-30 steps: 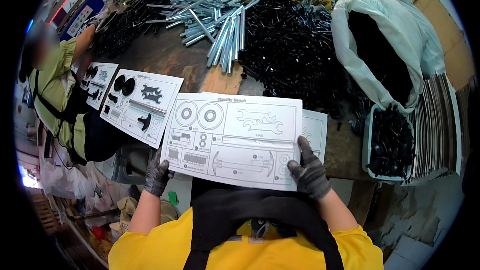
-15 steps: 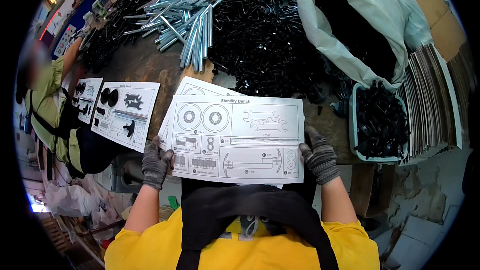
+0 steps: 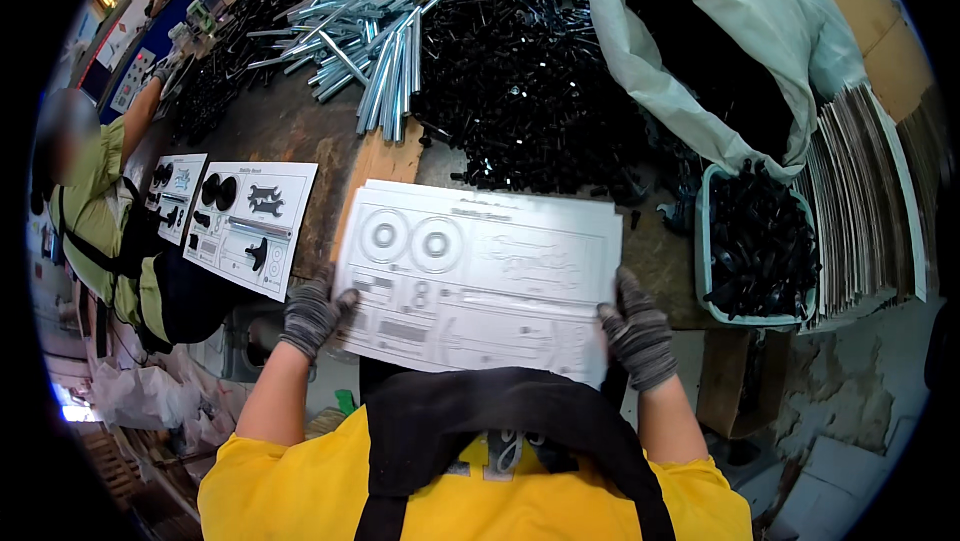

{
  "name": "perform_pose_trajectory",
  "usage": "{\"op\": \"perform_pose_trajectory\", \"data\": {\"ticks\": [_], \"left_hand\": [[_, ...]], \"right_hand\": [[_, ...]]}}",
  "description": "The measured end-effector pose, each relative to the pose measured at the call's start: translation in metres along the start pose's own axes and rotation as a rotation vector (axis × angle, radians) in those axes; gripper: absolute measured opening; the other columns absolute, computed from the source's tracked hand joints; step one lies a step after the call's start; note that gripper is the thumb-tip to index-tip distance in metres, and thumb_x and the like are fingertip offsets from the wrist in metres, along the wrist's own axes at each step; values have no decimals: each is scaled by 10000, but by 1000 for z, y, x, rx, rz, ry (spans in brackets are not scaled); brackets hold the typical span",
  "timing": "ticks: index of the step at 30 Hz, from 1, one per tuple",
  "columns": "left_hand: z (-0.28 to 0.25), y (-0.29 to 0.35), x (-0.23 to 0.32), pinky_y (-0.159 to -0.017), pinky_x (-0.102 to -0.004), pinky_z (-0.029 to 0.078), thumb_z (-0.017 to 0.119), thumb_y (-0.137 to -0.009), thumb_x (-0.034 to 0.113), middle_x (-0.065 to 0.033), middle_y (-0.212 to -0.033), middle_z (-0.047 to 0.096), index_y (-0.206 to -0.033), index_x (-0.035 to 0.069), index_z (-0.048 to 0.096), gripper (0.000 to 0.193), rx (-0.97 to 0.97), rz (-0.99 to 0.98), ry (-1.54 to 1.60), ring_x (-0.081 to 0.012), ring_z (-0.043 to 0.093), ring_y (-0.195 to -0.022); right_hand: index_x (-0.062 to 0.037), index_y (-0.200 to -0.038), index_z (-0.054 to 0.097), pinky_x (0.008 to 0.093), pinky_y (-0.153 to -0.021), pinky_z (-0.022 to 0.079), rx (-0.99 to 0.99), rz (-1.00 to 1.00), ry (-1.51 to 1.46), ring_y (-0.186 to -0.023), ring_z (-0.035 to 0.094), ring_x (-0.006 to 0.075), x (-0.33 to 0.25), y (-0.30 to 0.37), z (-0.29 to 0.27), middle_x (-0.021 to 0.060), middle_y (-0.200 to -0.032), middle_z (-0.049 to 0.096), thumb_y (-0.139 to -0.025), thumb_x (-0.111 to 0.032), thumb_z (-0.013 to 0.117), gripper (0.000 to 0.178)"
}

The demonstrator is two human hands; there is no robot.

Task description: The person sorts small metal fasteners and hardware onto a printed layout sheet labeled 'Stability Bench.' They pick items from piles on the table and place them into designated spots on the sheet, repeating this process throughout the clip.

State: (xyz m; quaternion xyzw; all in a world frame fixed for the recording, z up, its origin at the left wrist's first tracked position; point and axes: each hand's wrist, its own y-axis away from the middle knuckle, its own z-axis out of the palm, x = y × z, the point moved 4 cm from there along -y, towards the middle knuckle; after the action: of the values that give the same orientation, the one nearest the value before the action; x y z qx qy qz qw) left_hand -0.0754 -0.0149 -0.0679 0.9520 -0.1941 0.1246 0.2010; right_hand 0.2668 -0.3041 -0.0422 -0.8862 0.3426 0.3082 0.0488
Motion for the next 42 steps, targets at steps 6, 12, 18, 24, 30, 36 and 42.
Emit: {"op": "perform_pose_trajectory", "data": {"ticks": [6, 12, 18, 24, 30, 36, 42], "left_hand": [[9, 12, 31, -756, -332, 470, 629, -756, 347, -173, -960, 616, -1206, 35, 468, 571, -126, 66, 136, -260, 608, -838], [-25, 14, 94, -796, -372, 464, 657, -701, 239, -157, -1036, 571, -1105, 37, 543, 466, 277, 562, -23, -292, 570, -914], [35, 3, 185, -1053, -421, 178, 559, -721, 467, -145, -1281, 437, -1198, 96, 498, 608, 79, 1106, -273, -328, 332, -1235], [33, -16, 190, -1052, -438, 159, 545, -735, 439, -136, -1307, 422, -1241, 104, 466, 612, 79, 1016, -308, -298, 329, -1251], [18, -80, 169, -904, -354, 403, 651, -738, 184, -124, -1119, 560, -1115, 65, 533, 413, 51, 814, 400, -245, 540, -1023], [-39, -197, 147, -882, -372, 421, 630, -745, 312, -199, -1115, 530, -1091, 54, 547, 440, 538, 98, -64, -315, 541, -997], [-46, -231, 147, -833, -365, 447, 684, -691, 276, -219, -1069, 559, -1090, 8, 538, 502, 431, 73, -37, -339, 562, -950]], "right_hand": [[-89, -1219, 449, 383, -878, 426, -15, 66, 132, -1006, 544, 308, 19, -31, -22, 172, -1121, 546, -807, -282, 555, 467], [-119, -1105, 542, 375, -818, 459, 274, -151, 313, -951, 556, 288, -1, -78, -43, 126, -1034, 577, -791, -227, 586, 335], [-129, -1151, 526, 380, -909, 415, 100, 223, 563, -1084, 491, 296, -3, -161, -45, 138, -1180, 496, -770, -297, 595, 422], [-127, -1099, 572, 395, -899, 411, 11, 174, 464, -1093, 479, 307, -2, -180, -48, 143, -1171, 492, -761, -293, 603, 378], [-84, -921, 615, 361, -820, 446, 263, -335, 81, -915, 544, 283, -16, -116, -47, 103, -954, 577, -713, -139, 663, 220], [-66, -876, 628, 382, -797, 470, -35, -248, 115, -900, 553, 306, -30, -39, -25, 142, -986, 541, -643, -128, 706, 253], [-57, -890, 589, 404, -722, 468, 75, -359, 49, -838, 551, 333, -37, 11, -2, 176, -966, 529, -622, -125, 694, 296]]}}
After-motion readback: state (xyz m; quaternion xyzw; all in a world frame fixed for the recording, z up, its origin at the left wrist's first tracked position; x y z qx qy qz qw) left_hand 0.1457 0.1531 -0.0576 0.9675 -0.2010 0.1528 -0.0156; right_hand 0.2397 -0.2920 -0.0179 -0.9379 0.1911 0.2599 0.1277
